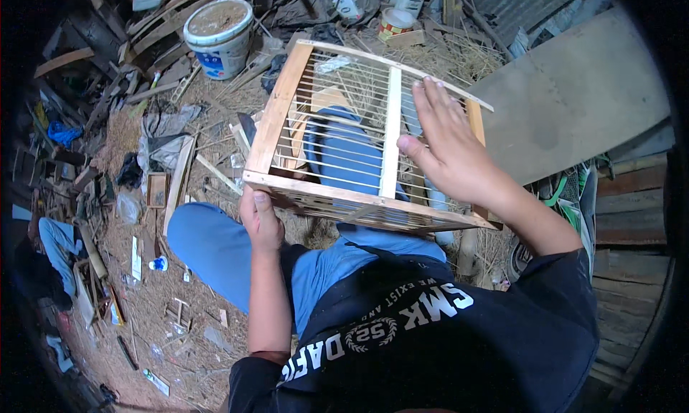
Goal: The person assembles and refines a wooden birdcage by hand, using a knife to shave and fit wooden strips into the frame, and inserting thin dowels to form the cage walls.
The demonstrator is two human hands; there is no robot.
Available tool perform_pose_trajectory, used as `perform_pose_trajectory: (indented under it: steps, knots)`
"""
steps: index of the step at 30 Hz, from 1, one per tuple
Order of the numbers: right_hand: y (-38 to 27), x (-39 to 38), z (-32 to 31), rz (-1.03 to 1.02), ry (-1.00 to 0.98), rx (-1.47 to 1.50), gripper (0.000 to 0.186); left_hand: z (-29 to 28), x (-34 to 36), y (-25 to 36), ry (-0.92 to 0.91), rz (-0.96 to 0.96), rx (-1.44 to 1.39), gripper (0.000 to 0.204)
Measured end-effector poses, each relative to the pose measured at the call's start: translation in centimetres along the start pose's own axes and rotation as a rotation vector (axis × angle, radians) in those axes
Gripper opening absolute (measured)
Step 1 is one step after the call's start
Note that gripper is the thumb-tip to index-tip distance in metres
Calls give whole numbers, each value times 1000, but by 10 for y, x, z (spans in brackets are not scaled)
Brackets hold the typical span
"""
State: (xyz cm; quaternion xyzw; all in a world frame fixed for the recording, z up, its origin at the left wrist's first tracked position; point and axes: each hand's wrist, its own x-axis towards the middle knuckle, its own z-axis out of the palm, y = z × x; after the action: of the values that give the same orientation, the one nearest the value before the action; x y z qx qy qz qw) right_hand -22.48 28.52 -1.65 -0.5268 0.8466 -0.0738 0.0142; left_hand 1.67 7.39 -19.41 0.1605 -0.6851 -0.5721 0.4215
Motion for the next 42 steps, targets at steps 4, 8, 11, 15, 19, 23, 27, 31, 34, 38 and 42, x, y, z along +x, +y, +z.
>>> perform_pose_trajectory:
  steps: [4,8,11,15,19,23,27,31,34,38,42]
  knots:
    - [0,-2,2,-17,13,-49,93,8,2,5,48,-18,-86,64]
    - [-12,0,-24,4,50,86,95,11,2,13,-24,-45,-244,63]
    - [-30,13,-40,-130,153,101,95,15,-2,14,45,37,-28,63]
    - [-55,34,-29,-231,151,32,98,11,-1,25,-1,50,-33,63]
    - [-62,69,-2,-207,105,57,100,16,-5,37,-26,27,-13,57]
    - [-64,85,16,-235,67,-34,105,12,-3,42,-97,-5,21,51]
    - [-65,85,15,-241,57,-16,107,13,-3,46,-79,-37,-31,53]
    - [-67,79,4,-254,12,46,108,15,0,54,-59,47,41,47]
    - [-76,68,3,-287,52,-20,108,19,-1,57,-67,56,33,46]
    - [-75,67,4,-308,58,-122,105,16,-8,55,-85,22,20,47]
    - [-72,66,-7,-302,70,11,101,14,-11,49,-107,24,25,49]
